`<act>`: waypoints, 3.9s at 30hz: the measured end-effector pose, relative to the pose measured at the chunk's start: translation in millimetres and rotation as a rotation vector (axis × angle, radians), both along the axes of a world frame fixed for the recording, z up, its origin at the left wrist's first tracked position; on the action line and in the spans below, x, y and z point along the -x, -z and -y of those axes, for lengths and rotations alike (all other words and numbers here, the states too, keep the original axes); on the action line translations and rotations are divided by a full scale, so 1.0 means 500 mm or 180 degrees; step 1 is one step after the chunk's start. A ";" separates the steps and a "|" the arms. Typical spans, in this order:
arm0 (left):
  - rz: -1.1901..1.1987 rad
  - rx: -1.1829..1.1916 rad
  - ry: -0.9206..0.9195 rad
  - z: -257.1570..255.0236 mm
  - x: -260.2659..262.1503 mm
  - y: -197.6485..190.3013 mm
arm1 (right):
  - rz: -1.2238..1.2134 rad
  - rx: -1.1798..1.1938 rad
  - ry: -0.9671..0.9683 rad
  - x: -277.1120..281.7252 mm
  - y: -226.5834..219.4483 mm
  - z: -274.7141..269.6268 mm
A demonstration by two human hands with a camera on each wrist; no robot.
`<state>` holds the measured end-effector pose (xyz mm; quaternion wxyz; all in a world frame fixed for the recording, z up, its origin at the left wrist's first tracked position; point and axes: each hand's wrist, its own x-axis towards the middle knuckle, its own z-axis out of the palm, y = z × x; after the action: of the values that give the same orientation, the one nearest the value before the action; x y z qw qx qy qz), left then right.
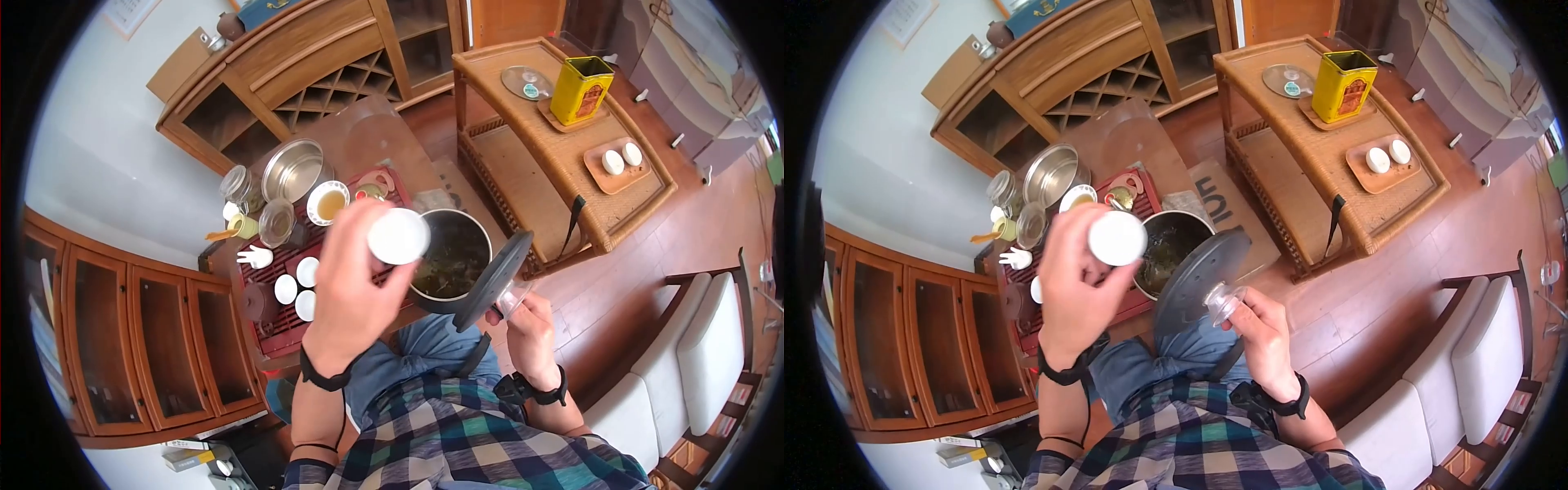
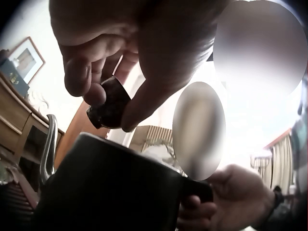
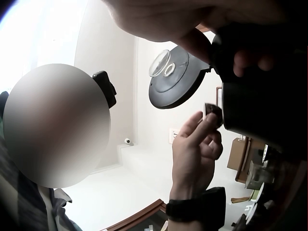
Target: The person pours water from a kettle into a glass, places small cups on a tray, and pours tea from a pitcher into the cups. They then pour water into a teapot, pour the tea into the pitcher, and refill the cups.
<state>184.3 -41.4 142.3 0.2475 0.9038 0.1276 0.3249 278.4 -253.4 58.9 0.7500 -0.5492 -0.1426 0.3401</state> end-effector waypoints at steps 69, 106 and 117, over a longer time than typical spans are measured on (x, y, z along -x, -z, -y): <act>-0.1830 0.0187 -0.1292 -0.273 -0.027 0.131 | -0.0011 -0.0129 -0.0016 -0.004 0.015 0.007; -0.1114 0.0159 -0.0679 -0.093 0.030 -0.071 | 0.0169 -0.0011 -0.0104 -0.009 0.007 -0.004; -0.0928 -0.0324 -0.0137 -0.006 -0.037 -0.084 | 0.0016 -0.0028 -0.0045 -0.007 0.004 -0.008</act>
<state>202.8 -38.6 184.1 0.1732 0.9498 0.1649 0.2015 282.1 -249.4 56.7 0.7495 -0.5457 -0.1499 0.3434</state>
